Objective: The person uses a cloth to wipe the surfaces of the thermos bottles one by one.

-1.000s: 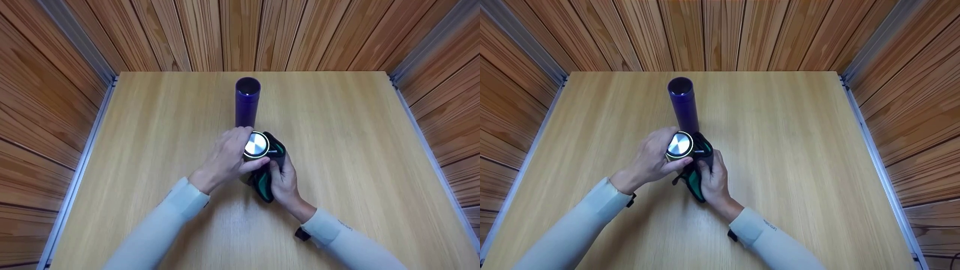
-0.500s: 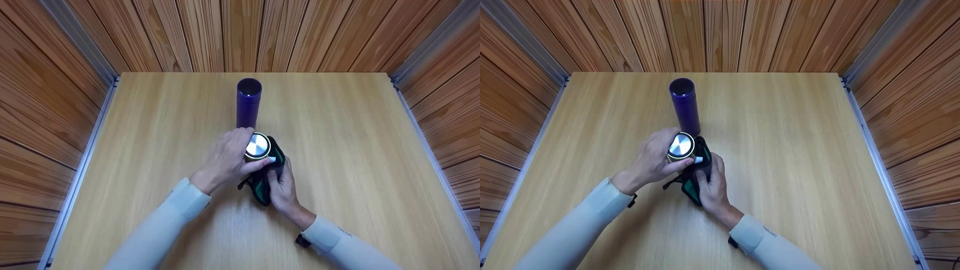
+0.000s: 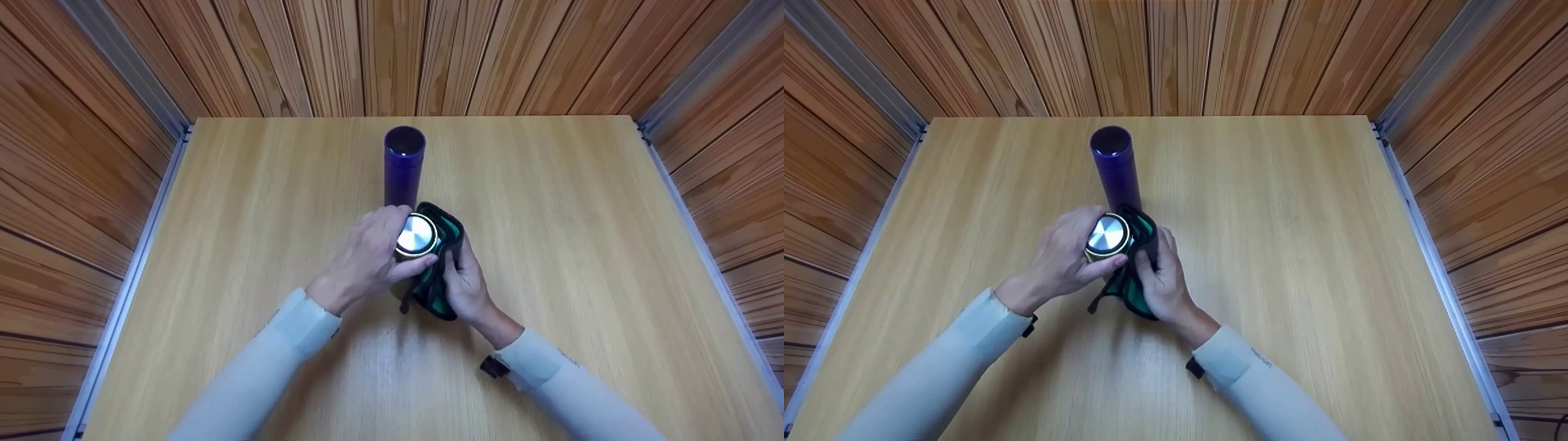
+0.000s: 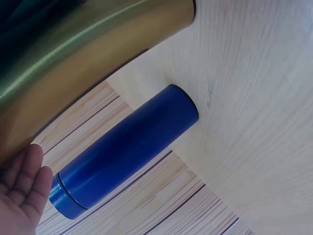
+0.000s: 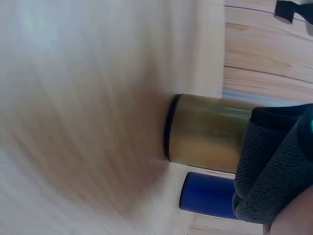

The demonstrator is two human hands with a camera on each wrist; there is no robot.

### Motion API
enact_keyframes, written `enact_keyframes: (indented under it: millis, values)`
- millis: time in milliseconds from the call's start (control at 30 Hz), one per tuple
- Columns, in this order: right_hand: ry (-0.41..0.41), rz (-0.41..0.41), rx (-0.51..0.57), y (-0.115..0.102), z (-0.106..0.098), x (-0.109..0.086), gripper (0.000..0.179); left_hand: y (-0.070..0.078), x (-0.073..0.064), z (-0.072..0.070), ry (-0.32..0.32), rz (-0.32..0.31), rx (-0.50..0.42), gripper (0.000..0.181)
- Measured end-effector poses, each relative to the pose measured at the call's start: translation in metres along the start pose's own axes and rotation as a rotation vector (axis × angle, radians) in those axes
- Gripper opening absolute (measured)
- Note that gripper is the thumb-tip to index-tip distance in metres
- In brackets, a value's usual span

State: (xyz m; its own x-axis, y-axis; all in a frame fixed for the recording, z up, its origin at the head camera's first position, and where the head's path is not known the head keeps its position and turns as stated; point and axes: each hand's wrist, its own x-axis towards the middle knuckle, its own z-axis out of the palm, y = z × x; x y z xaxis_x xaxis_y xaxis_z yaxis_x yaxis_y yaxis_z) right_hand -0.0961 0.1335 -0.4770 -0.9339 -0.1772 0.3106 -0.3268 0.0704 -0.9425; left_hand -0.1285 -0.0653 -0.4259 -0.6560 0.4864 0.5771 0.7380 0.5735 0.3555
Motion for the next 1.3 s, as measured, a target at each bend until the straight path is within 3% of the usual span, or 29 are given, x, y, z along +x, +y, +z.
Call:
enact_keyframes:
  millis: [200,433,667,767,867,1067,1300]
  values:
    - [0.065,0.055,0.058,0.003,0.001,0.004,0.044,0.001,0.001,0.001,0.012,0.013,0.003,0.066]
    - [0.129,0.114,0.028,0.007,0.006,-0.004,0.042,0.003,0.000,0.004,0.035,0.027,0.008,0.067]
    - [0.070,0.164,0.056,0.020,0.008,-0.015,0.044,0.003,0.000,0.004,0.038,0.021,0.009,0.067]
    - [0.019,0.122,0.011,0.027,0.007,-0.020,0.044,0.003,0.001,0.003,0.031,0.015,0.002,0.067]
    - [-0.015,0.020,-0.097,0.034,0.006,-0.025,0.048,0.003,0.001,0.002,0.024,0.014,-0.001,0.066]
    - [-0.014,-0.150,-0.335,0.038,0.011,-0.031,0.082,0.003,0.000,0.002,0.032,0.023,0.007,0.065]
    - [0.037,-0.189,-0.446,0.037,0.012,-0.032,0.064,0.002,0.000,0.003,0.036,0.024,-0.014,0.065]
